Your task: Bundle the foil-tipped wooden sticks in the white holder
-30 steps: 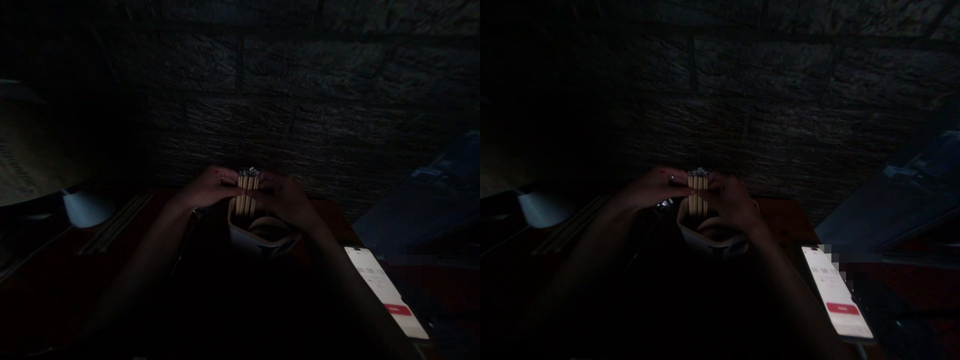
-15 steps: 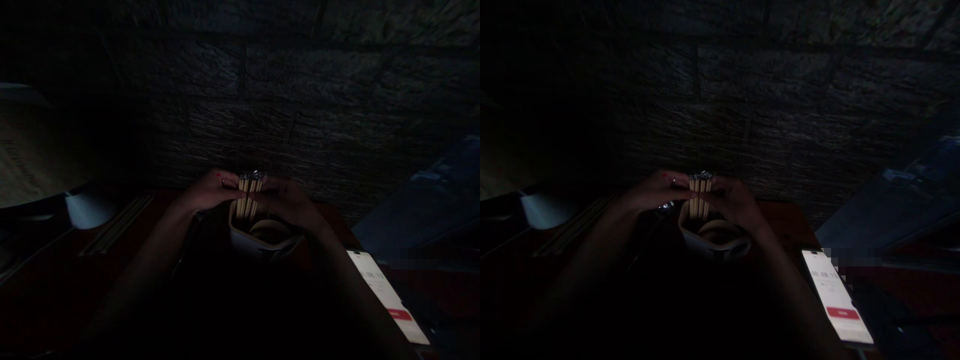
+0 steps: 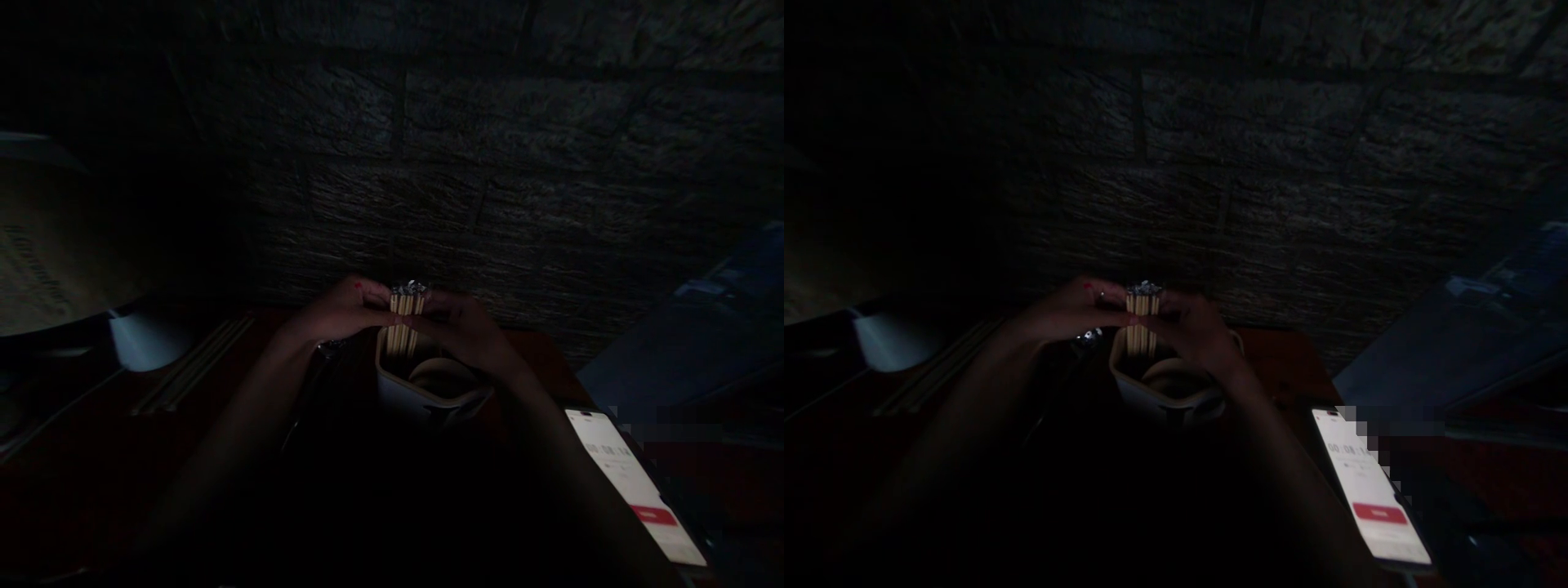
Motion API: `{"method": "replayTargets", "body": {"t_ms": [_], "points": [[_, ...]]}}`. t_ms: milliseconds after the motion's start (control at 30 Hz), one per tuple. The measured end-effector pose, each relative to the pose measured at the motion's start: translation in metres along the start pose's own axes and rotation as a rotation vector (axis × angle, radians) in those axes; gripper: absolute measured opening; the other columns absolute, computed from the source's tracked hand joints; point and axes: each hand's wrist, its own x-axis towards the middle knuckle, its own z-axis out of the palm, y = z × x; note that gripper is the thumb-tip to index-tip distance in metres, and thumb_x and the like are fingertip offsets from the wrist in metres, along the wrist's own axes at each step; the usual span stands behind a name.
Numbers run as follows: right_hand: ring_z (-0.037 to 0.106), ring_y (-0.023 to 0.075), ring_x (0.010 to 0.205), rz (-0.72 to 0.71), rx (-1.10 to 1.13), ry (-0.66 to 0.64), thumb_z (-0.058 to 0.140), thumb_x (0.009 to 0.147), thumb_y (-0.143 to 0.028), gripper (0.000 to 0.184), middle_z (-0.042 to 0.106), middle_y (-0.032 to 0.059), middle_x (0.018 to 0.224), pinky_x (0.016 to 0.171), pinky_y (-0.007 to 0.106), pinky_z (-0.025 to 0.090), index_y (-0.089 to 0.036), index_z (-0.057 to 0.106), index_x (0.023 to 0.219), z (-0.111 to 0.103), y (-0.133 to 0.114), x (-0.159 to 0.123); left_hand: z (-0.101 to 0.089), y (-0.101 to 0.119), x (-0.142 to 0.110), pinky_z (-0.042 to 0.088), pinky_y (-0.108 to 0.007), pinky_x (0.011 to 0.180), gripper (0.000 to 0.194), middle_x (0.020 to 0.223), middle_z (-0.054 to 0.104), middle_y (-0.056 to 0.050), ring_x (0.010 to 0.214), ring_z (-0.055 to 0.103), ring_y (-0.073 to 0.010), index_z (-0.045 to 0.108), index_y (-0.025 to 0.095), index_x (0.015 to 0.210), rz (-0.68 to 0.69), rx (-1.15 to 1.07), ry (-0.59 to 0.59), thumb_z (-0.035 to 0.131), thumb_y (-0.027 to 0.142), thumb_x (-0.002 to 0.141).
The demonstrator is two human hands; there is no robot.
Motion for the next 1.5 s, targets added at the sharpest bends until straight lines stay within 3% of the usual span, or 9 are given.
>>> {"method": "replayTargets", "body": {"t_ms": [533, 933, 1333, 1500], "points": [[0.068, 0.017, 0.087, -0.015, 0.121, -0.006, 0.065, 0.083, -0.029, 0.014, 0.073, 0.0034, 0.094, 0.079, 0.03, 0.051, -0.02, 0.07, 0.092, 0.0041, -0.0027, 0.0003, 0.0003, -0.0007, 0.0001, 0.052, -0.032, 0.082, 0.02, 0.089, 0.076, -0.006, 0.088, 0.07, -0.0216, 0.073, 0.014, 0.086, -0.043, -0.004, 0.037, 0.074, 0.027, 0.071], [0.07, 0.0209, 0.085, 0.057, 0.05, -0.011, 0.068, 0.082, -0.036, 0.023, 0.075, 0.0038, 0.094, 0.073, 0.032, 0.053, -0.022, 0.07, 0.1, 0.0007, -0.0016, -0.0021, 0.0017, 0.0021, 0.0009, 0.052, -0.03, 0.078, 0.016, 0.086, 0.075, -0.006, 0.083, 0.069, -0.0195, 0.071, 0.013, 0.082, -0.051, 0.011, 0.052, 0.074, 0.024, 0.071], [0.071, 0.02, 0.08, 0.07, 0.035, 0.042, 0.065, 0.083, -0.028, 0.023, 0.076, 0.0041, 0.092, 0.067, 0.03, 0.055, -0.021, 0.07, 0.104, -0.003, -0.007, -0.0036, 0.0046, 0.001, 0.0027, 0.052, -0.032, 0.081, 0.019, 0.087, 0.075, -0.007, 0.087, 0.069, -0.0209, 0.07, 0.012, 0.085, -0.059, -0.029, 0.079, 0.074, 0.022, 0.069], [0.072, 0.0197, 0.087, 0.041, 0.003, 0.057, 0.066, 0.082, -0.025, 0.019, 0.076, 0.0033, 0.097, 0.075, 0.03, 0.055, -0.021, 0.07, 0.101, 0.0015, -0.0058, -0.0025, 0.0042, -0.0007, 0.0025, 0.052, -0.032, 0.079, 0.021, 0.086, 0.075, -0.007, 0.086, 0.069, -0.0216, 0.071, 0.012, 0.085, -0.053, -0.02, 0.067, 0.076, 0.025, 0.069]]}}
